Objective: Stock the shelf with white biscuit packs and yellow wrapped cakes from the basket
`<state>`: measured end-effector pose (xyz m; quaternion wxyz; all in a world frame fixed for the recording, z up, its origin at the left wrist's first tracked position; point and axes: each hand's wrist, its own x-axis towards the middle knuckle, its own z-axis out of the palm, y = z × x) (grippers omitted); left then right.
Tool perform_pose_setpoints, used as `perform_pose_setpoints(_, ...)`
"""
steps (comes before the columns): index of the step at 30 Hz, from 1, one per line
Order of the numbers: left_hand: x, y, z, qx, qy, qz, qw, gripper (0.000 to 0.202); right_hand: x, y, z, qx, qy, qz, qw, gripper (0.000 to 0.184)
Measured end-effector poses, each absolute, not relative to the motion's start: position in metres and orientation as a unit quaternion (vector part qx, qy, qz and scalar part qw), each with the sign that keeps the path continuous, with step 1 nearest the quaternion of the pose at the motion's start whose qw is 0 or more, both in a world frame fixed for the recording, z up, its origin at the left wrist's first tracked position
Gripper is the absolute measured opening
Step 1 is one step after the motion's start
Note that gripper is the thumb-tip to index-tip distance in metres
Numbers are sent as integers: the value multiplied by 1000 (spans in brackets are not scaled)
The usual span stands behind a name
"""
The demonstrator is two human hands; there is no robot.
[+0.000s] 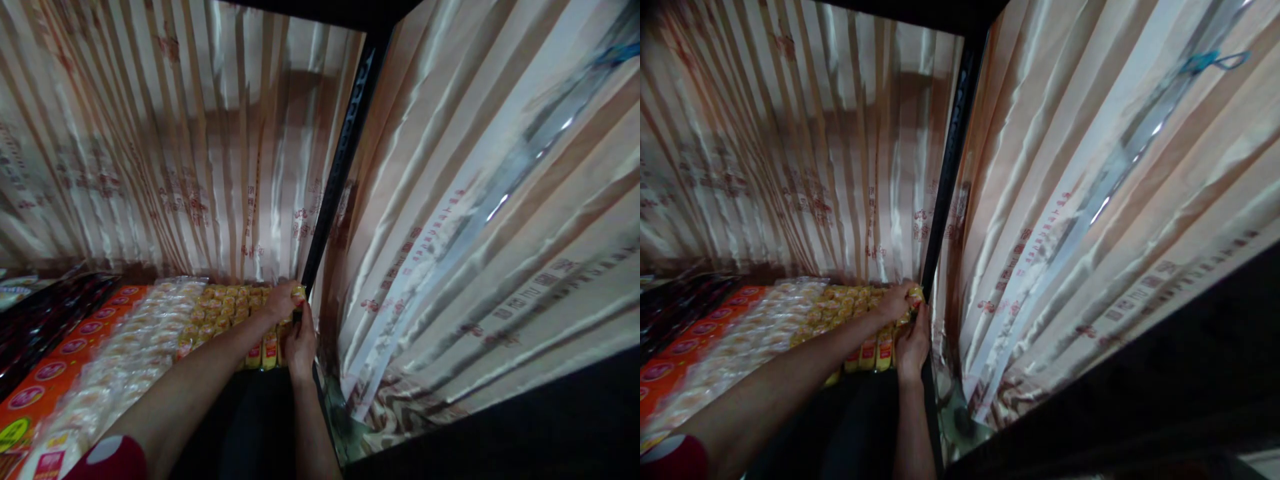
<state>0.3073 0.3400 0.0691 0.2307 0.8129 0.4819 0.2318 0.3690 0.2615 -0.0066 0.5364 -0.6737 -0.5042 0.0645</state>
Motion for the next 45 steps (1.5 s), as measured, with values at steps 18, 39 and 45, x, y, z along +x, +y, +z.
perform_pose_setpoints(18,321,366,48,887,422,145,117,14,378,274,-25,-690,-474,188,515,61)
perform_pose_setpoints(39,329,379,42,875,447,157,103,16,381,277,-36,-684,-484,179,516,65)
perform_pose_setpoints(45,323,377,43,883,424,167,114,13,383,278,-34,-694,-475,183,509,64)
